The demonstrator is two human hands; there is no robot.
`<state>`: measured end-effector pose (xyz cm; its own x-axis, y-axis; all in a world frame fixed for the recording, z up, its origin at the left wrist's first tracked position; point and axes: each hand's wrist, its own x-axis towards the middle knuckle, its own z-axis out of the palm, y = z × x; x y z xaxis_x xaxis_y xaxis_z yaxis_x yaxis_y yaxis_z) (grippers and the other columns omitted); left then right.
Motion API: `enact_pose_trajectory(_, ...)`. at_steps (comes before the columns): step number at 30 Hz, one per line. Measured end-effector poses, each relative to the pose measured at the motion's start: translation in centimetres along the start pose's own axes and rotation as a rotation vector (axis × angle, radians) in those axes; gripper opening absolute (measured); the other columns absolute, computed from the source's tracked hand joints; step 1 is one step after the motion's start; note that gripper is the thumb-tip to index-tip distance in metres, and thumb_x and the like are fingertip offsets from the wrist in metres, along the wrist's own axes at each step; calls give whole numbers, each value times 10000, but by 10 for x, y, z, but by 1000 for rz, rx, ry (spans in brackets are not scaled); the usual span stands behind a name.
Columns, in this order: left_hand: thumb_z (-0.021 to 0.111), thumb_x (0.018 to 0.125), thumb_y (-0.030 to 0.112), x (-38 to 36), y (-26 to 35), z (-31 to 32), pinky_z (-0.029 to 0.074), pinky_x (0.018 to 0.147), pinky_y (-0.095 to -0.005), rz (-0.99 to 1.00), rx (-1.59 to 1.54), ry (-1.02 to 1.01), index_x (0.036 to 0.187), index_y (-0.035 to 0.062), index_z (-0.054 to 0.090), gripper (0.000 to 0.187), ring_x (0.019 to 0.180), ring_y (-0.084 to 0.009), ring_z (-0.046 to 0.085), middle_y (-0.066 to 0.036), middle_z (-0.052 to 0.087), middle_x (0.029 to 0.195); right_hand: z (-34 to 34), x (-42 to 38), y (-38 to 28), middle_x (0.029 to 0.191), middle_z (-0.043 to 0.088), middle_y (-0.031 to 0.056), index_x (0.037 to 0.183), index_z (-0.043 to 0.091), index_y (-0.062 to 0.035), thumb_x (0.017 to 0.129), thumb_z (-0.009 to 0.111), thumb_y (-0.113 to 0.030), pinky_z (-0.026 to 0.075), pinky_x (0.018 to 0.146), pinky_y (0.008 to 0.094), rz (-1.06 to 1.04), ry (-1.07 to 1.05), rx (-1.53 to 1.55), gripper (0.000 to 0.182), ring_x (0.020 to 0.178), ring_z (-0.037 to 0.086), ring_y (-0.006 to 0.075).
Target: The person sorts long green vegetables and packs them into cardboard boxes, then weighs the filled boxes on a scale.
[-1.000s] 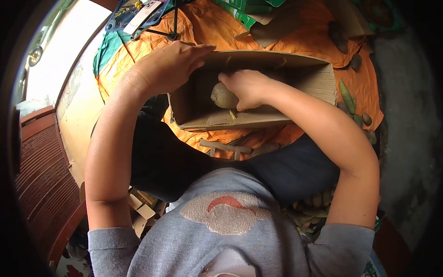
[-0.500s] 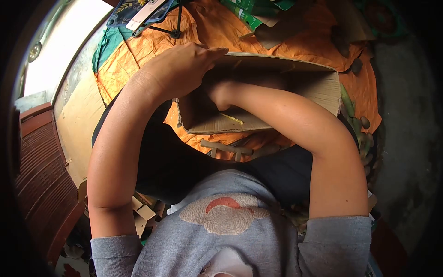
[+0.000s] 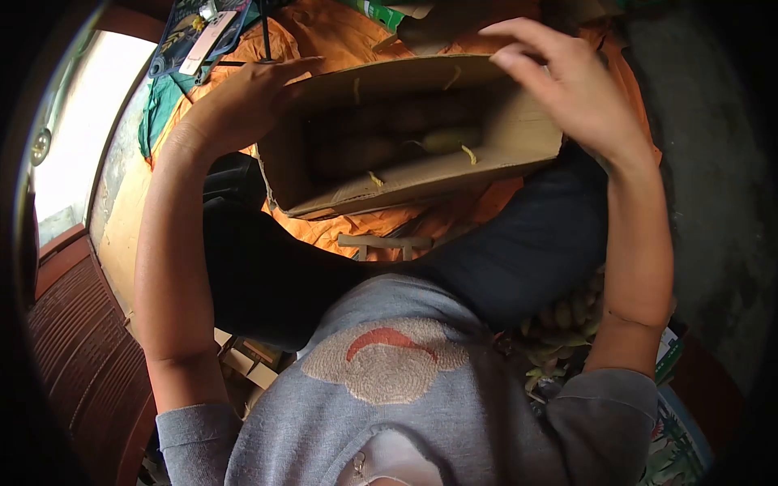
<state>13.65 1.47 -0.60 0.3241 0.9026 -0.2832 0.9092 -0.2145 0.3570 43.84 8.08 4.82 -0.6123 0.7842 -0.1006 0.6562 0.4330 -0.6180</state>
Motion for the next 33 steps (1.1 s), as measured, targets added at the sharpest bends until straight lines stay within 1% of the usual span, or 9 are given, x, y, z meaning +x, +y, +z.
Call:
enact_pose_trajectory(1, 452, 920, 141, 0, -5, 5, 472, 826, -410, 13, -1, 60, 1281, 140, 466, 361, 907, -314, 606, -181, 633, 944, -24, -16, 19, 879, 654, 58, 1132, 578, -39, 912, 516, -186, 454, 783, 244, 55, 117, 59, 271, 832, 584, 105)
enact_pose_trajectory(5, 462, 932, 174, 2, -1, -5, 469, 853, -348, -70, -6, 49, 1277, 154, 486, 346, 962, -289, 611, -161, 643, 994, -100, -106, 96, 888, 656, 96, 1077, 612, 20, 947, 366, -467, 430, 859, 310, 428, 601, 1, 561, 861, 583, 164)
enact_pose_trajectory(7, 464, 933, 182, 8, -18, 3, 468, 868, -347, 77, 22, 132, 1271, 161, 494, 339, 992, -279, 608, -155, 625, 1074, -110, -159, 147, 711, 622, 85, 967, 634, 33, 936, 374, -492, 452, 688, 276, 647, 678, -70, 586, 683, 570, 137)
enact_pose_trajectory(9, 465, 933, 178, 10, -18, 1, 470, 869, -354, 34, 26, 112, 1266, 166, 499, 335, 1005, -274, 605, -150, 615, 1104, -81, -199, 181, 500, 501, 21, 797, 621, 4, 916, 423, -512, 396, 499, 234, 834, 754, -56, 566, 477, 471, 93)
enact_pose_trajectory(10, 466, 933, 175, 11, -18, 0, 470, 870, -358, 13, 29, 104, 1264, 168, 502, 332, 1012, -271, 603, -148, 609, 1119, -67, -230, 223, 550, 542, 49, 722, 611, 1, 904, 436, -512, 376, 444, 265, 866, 708, -68, 572, 466, 488, 106)
enact_pose_trajectory(14, 484, 927, 175, 16, -27, 4, 461, 882, -354, 73, -30, 172, 1238, 165, 529, 315, 1051, -271, 584, -138, 607, 1129, 45, -298, 270, 603, 561, 68, 791, 628, 22, 916, 469, -355, 416, 516, 304, 924, 540, -304, 428, 537, 534, 144)
enact_pose_trajectory(22, 451, 923, 45, 21, -38, 8, 452, 896, -314, 61, -69, 195, 1205, 70, 544, 298, 1089, -230, 568, -142, 605, 1137, 231, -372, 262, 673, 594, 103, 803, 622, 19, 909, 464, -271, 445, 598, 338, 1124, 16, -83, 347, 611, 577, 198)
enact_pose_trajectory(28, 448, 923, 52, 21, -41, 14, 472, 847, -349, 142, -20, 200, 1194, 87, 559, 295, 1029, -275, 597, -137, 615, 1112, 259, -367, 219, 725, 620, 129, 812, 617, 17, 904, 460, -207, 466, 660, 363, 1255, 99, 294, 289, 666, 608, 239)
enact_pose_trajectory(33, 413, 949, 109, 14, -28, 13, 476, 831, -343, -9, 23, 164, 1204, 111, 559, 294, 1006, -250, 608, -116, 628, 1089, 243, -357, 259, 845, 633, 150, 895, 613, 4, 884, 506, -161, 479, 743, 395, 1295, 63, 52, 197, 749, 625, 286)
